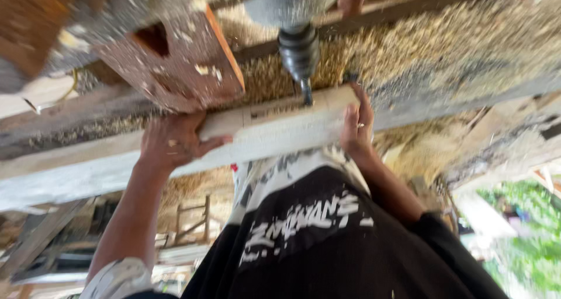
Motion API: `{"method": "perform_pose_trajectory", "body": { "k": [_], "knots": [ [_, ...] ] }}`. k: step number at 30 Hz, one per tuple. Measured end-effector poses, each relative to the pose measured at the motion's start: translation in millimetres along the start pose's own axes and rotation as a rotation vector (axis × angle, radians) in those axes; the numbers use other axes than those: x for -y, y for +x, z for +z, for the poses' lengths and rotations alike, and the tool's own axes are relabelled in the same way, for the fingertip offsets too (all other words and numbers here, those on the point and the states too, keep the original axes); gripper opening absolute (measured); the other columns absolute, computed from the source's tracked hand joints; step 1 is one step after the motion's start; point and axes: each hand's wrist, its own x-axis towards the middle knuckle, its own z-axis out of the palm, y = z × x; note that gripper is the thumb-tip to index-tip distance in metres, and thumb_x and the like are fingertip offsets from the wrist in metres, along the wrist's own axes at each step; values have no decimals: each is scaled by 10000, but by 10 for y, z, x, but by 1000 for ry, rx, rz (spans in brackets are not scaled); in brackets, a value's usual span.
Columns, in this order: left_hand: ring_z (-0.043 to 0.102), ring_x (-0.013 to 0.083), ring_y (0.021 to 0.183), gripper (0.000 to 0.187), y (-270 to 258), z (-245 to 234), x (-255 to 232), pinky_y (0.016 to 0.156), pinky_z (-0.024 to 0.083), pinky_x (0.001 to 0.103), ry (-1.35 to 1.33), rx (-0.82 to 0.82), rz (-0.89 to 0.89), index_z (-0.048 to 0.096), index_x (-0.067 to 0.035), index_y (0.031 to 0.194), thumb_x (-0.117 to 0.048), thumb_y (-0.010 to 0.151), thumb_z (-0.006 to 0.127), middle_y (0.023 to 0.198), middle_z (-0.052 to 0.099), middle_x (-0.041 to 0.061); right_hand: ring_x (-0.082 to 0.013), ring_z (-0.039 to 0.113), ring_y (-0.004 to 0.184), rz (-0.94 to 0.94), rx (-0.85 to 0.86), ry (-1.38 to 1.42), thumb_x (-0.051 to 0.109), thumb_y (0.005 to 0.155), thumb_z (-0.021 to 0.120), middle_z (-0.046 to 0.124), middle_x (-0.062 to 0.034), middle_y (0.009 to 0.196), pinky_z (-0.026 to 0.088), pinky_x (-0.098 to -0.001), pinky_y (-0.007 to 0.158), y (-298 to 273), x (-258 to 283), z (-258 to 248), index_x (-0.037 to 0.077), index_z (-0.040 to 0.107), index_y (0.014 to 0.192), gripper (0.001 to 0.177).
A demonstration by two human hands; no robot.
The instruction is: The person uses a drill press to bore holes into a long wooden plank. They hold the plank steady with both hands, align it under the drill bit, and drill multiple holes sequentially along its length.
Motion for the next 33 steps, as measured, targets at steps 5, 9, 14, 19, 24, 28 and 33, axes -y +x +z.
{"method": "perform_pose_trajectory", "body": {
  "k": [5, 9, 14, 19, 24, 28, 33],
  "knots": [
    [684, 172, 705, 842, 69, 64, 116, 608, 567, 354, 105, -69, 63, 659, -329, 1294, -923, 730, 462, 821, 727, 25, -30, 323, 627, 186, 5, 168, 499, 1097, 451, 370, 83, 715, 264, -229, 570, 78, 355, 44, -79, 419, 1515, 714],
    [660, 136, 594, 795, 41, 99, 144, 551, 534, 333, -38, -177, 149, 736, -325, 1185, -894, 707, 453, 732, 669, -35, -34, 371, 702, 144, 21, 128, 540, 1088, 416, 436, 54, 812, 312, -218, 646, 238, 503, 32, -63, 435, 1494, 727],
    [666, 126, 620, 789, -41, 45, 146, 631, 583, 336, 175, -25, 64, 771, -273, 1102, -917, 792, 436, 671, 647, 1, -43, 415, 762, 100, 19, 135, 525, 1131, 445, 498, 0, 919, 352, -207, 668, 279, 496, 37, -72, 449, 1532, 720],
    [659, 271, 1109, 845, 50, 5, 118, 1046, 376, 372, 385, -698, 300, 768, -245, 1129, -893, 799, 338, 1137, 747, 92, -38, 422, 755, 87, -3, 149, 508, 1124, 443, 581, -43, 1311, 379, -206, 667, 246, 231, 57, -78, 399, 1509, 703],
    [657, 279, 1106, 854, 164, -30, 172, 1039, 386, 374, 231, -271, 113, 755, -217, 1130, -895, 777, 372, 1142, 738, 107, -46, 360, 661, 240, -16, 112, 481, 1091, 456, 481, 11, 834, 295, -223, 608, 163, 220, -1, -57, 463, 1554, 710],
    [656, 285, 1104, 865, 234, -30, 252, 1033, 394, 376, 216, -338, 106, 744, -195, 1130, -897, 760, 399, 1146, 730, 119, -49, 405, 777, 147, 17, 151, 478, 1111, 453, 554, -7, 987, 355, -232, 692, 230, 446, 49, -75, 473, 1455, 651],
    [655, 292, 1102, 881, 325, -31, 278, 1025, 404, 377, 214, -371, 129, 731, -168, 1131, -899, 739, 433, 1152, 721, 134, -119, 511, 1010, 31, 30, 166, 458, 1148, 415, 565, -65, 1152, 454, -273, 890, 326, 577, 83, -80, 460, 1431, 609]
  ]
}}
